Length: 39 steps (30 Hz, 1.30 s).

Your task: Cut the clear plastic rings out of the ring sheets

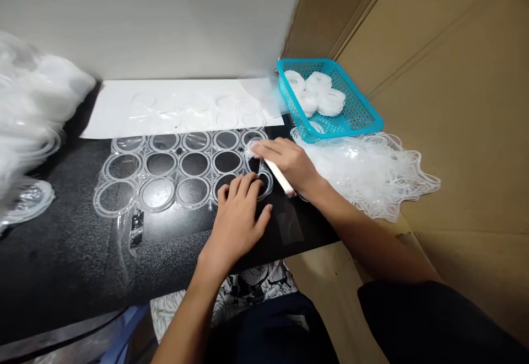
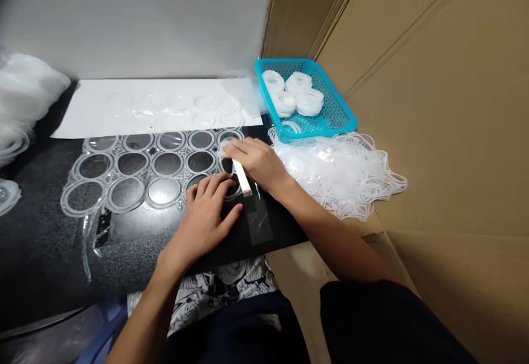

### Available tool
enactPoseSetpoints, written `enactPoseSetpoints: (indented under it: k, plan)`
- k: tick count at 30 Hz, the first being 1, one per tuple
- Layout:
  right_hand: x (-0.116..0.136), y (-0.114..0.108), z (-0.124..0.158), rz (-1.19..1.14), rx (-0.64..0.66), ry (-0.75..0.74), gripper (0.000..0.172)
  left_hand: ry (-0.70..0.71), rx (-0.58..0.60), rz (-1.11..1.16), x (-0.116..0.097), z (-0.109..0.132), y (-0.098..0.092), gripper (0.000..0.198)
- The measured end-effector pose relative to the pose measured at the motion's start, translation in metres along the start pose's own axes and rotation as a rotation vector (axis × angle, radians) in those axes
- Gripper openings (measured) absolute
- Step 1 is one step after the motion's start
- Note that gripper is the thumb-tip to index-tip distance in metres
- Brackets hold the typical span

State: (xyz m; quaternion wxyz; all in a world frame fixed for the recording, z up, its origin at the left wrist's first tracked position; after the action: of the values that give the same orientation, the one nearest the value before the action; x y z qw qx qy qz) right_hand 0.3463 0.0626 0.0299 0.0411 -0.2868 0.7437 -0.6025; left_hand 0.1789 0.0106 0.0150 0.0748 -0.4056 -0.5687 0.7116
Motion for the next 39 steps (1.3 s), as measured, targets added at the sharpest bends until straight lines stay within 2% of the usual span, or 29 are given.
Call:
enactPoseSetpoints:
  k: [3, 5, 7, 9, 11, 13, 16, 20, 25, 28, 32, 36, 39]
  plan:
    - [-0.008, -0.024, -0.022, 0.034, -0.174, 0.115, 0.032, 0.011, -0.017, -0.013, 0.0, 0.003, 0.001, 0.039]
    - [-0.011, -0.047, -0.026, -0.01, -0.308, 0.17, 0.031, 0.025, -0.034, -0.015, 0.0, 0.004, 0.002, 0.038]
    - [-0.012, -0.071, -0.011, -0.049, -0.411, 0.225, 0.03, 0.039, -0.051, -0.015, 0.001, 0.006, 0.003, 0.037]
    - [-0.011, -0.091, 0.021, -0.037, -0.447, 0.284, 0.027, 0.055, -0.067, -0.019, 0.002, 0.008, 0.004, 0.036]
    - [-0.01, -0.103, 0.063, 0.024, -0.389, 0.327, 0.025, 0.07, -0.079, -0.03, 0.002, 0.008, 0.005, 0.035]
    - [-0.011, -0.108, 0.104, 0.095, -0.27, 0.33, 0.024, 0.083, -0.086, -0.044, 0.001, 0.009, 0.005, 0.034]
    - [-0.017, -0.109, 0.147, 0.133, -0.144, 0.37, 0.025, 0.101, -0.095, -0.041, 0.001, 0.008, 0.005, 0.032]
    - [-0.023, -0.114, 0.163, 0.071, -0.124, 0.448, 0.033, 0.096, -0.147, 0.036, 0.004, 0.009, 0.001, 0.027]
    - [-0.025, -0.128, 0.152, -0.177, -0.264, 0.499, 0.036, 0.092, -0.162, -0.023, 0.003, 0.01, 0.004, 0.028]
    - [-0.007, -0.121, 0.126, -0.324, -0.248, 0.453, 0.035, 0.098, -0.154, -0.087, 0.001, 0.011, 0.007, 0.032]
    - [0.019, -0.081, 0.072, -0.446, -0.102, 0.303, 0.025, 0.1, -0.157, -0.123, 0.0, 0.013, 0.009, 0.034]
    - [0.008, -0.032, 0.028, -0.54, 0.049, 0.245, 0.019, 0.108, -0.158, -0.14, 0.0, 0.015, 0.01, 0.036]
    - [-0.009, -0.008, 0.016, -0.598, 0.145, 0.189, 0.017, 0.108, -0.16, -0.138, 0.001, 0.016, 0.01, 0.036]
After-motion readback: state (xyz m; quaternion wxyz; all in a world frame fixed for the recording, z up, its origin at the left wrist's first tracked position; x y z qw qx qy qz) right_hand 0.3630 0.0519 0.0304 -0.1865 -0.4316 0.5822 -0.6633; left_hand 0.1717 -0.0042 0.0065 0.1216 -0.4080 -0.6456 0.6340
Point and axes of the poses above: each hand's wrist, its own z-axis away from the middle knuckle, its own y-axis out of the palm, x = y × z, the point moved 4 cm from there along -z, towards the middle knuckle, and after that the axes turned 5 degrees about x, right-handed, at the moved point
